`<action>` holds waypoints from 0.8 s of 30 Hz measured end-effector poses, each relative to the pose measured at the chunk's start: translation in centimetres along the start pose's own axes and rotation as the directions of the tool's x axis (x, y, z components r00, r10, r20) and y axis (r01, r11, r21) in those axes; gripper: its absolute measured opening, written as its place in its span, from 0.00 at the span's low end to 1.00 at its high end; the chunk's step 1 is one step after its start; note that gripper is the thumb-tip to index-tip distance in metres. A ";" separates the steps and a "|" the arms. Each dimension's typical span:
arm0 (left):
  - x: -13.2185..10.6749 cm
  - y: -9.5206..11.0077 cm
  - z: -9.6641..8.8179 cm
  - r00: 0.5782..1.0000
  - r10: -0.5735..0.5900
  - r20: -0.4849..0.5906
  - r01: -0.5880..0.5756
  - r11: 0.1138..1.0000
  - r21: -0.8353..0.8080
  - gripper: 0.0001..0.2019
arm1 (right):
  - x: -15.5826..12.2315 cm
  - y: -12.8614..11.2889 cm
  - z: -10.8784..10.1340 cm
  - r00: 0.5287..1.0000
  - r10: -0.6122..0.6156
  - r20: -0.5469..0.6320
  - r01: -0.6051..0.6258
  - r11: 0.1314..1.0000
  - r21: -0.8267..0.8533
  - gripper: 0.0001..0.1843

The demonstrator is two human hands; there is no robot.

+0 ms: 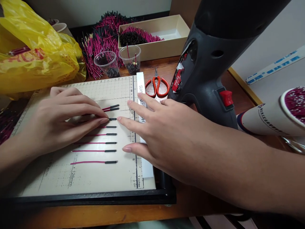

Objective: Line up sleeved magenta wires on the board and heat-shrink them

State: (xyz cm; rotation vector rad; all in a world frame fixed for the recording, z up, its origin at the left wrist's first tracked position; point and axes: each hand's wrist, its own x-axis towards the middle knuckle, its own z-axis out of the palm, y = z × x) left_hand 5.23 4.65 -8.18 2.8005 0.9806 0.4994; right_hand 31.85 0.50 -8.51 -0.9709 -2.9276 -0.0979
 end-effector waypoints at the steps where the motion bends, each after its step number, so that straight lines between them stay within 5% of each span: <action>1: 0.0 0.0 0.0 1.000 0.003 -0.005 -0.003 1.000 -0.002 0.08 | 0.0 0.0 0.0 1.000 0.003 0.000 -0.003 1.000 -0.005 0.32; 24: -0.5 -0.4 -0.1 1.000 0.013 -0.011 -0.014 0.999 -0.031 0.07 | 0.0 0.0 0.0 0.999 -0.027 -0.024 0.027 1.000 0.011 0.31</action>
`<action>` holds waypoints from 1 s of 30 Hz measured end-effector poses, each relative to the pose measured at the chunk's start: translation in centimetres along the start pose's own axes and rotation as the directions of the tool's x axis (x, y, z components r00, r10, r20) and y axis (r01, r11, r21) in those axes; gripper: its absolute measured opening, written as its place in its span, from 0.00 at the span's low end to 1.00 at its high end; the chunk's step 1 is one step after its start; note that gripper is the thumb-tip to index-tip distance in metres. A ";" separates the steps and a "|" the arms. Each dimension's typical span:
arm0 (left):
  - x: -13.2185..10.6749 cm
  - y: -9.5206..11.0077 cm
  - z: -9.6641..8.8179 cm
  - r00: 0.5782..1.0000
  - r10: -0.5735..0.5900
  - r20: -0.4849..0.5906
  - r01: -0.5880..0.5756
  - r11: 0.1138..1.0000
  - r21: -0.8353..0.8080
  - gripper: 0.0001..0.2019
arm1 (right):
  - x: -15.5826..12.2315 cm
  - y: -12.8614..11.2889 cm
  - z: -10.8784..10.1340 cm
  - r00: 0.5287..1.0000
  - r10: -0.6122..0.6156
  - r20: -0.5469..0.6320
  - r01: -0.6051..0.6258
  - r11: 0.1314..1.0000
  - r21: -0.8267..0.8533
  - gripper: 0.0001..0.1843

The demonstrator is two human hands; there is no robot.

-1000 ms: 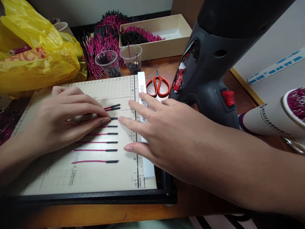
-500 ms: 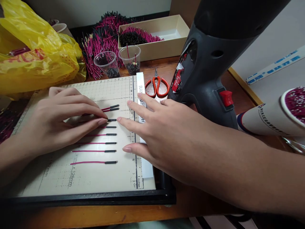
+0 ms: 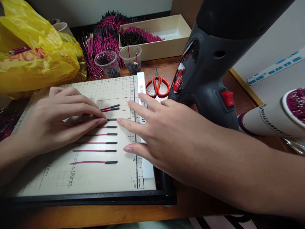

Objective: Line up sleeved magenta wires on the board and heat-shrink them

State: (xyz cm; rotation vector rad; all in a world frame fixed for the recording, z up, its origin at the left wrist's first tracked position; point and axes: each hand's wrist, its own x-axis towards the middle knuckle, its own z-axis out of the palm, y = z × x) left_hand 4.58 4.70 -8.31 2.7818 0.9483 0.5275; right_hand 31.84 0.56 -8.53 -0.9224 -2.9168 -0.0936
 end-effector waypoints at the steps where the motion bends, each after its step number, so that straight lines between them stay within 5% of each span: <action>1: 0.0 0.0 0.0 1.000 0.005 0.000 -0.005 1.000 0.001 0.07 | 0.0 0.0 0.0 1.000 0.003 0.000 -0.003 1.000 -0.001 0.31; 30: 0.0 0.3 0.1 1.000 0.014 0.023 -0.015 0.999 0.046 0.11 | 0.1 -0.1 0.0 1.000 0.027 -0.006 -0.027 1.000 -0.008 0.31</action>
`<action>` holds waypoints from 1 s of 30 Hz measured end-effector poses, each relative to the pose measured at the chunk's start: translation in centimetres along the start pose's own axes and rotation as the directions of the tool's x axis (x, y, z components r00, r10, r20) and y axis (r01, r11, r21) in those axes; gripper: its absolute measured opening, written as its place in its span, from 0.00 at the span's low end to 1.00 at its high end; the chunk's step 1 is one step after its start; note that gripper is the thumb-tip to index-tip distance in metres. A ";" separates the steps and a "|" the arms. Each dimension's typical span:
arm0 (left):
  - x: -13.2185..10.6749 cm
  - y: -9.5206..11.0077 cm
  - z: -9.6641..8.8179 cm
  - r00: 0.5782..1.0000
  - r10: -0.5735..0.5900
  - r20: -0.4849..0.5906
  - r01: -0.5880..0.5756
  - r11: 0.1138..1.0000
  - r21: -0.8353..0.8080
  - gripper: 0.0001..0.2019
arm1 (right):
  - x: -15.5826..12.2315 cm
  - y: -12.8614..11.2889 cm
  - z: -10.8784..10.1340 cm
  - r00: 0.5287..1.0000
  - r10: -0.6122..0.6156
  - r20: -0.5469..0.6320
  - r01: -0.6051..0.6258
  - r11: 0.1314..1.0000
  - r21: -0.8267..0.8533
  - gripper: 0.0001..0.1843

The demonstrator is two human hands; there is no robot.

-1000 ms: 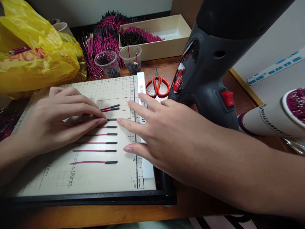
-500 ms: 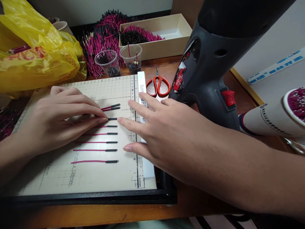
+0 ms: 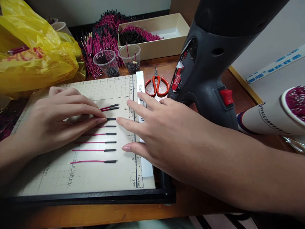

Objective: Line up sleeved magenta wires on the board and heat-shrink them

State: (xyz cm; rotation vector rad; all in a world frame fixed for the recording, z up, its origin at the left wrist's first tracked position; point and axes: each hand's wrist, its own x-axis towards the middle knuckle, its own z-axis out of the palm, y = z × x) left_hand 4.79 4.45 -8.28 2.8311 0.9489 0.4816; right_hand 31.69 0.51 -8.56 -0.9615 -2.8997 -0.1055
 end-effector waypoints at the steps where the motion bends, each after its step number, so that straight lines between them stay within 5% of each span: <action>1: 0.0 0.0 0.0 1.000 0.000 -0.001 0.000 1.000 -0.002 0.11 | 0.0 0.0 0.0 1.000 0.005 0.004 -0.005 1.000 -0.005 0.30; 30: 0.3 -0.2 -0.2 1.000 -0.010 0.008 0.010 0.999 -0.046 0.08 | 0.2 0.0 -0.5 1.000 -0.008 -0.010 0.008 1.000 -0.030 0.30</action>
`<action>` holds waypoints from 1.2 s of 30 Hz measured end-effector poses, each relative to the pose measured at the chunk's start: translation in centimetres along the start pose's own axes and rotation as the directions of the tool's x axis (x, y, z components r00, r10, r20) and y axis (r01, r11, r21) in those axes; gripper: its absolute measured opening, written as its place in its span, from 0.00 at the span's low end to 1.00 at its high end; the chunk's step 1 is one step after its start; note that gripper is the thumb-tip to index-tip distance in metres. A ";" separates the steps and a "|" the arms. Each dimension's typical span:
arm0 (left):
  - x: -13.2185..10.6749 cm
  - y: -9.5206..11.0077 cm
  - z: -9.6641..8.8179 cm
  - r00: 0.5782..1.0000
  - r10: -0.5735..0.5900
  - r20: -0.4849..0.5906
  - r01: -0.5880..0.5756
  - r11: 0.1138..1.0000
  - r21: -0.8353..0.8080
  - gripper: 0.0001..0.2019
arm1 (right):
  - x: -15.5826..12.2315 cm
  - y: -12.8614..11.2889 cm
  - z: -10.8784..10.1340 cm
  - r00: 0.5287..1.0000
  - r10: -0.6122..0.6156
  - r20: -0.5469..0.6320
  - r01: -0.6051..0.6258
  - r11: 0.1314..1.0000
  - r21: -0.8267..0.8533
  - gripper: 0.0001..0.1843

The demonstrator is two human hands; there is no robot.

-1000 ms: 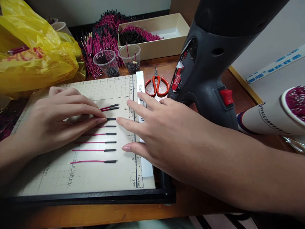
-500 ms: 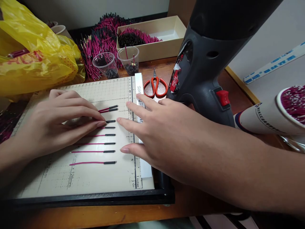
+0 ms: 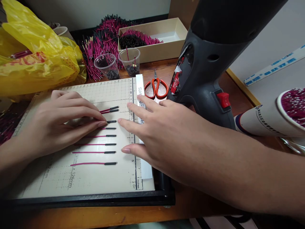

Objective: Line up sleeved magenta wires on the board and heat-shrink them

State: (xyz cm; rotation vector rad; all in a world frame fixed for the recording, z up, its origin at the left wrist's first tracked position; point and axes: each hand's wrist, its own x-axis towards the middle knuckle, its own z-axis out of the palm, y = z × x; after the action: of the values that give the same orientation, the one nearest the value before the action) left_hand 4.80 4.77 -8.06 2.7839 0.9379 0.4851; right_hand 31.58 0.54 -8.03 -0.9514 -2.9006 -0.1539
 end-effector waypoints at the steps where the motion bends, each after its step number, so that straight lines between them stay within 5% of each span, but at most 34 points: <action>1: 0.0 0.0 0.0 1.000 0.002 0.001 -0.002 1.000 0.003 0.08 | 0.0 0.0 0.0 1.000 -0.003 0.001 0.003 1.000 0.003 0.30; 11: 0.0 0.0 0.2 1.000 0.017 -0.007 -0.017 1.000 0.008 0.07 | 0.0 0.0 0.0 0.997 0.018 0.069 -0.021 0.999 0.048 0.31; 36: 0.1 -0.2 0.2 0.999 0.042 -0.016 -0.041 0.999 0.015 0.07 | 0.0 -0.3 0.1 1.000 0.022 0.003 -0.022 1.000 0.019 0.30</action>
State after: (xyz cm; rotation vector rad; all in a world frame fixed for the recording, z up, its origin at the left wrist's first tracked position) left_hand 4.80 4.97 -8.24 2.8217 0.8922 0.5103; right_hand 31.36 0.35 -8.13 -0.9810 -2.8878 -0.1236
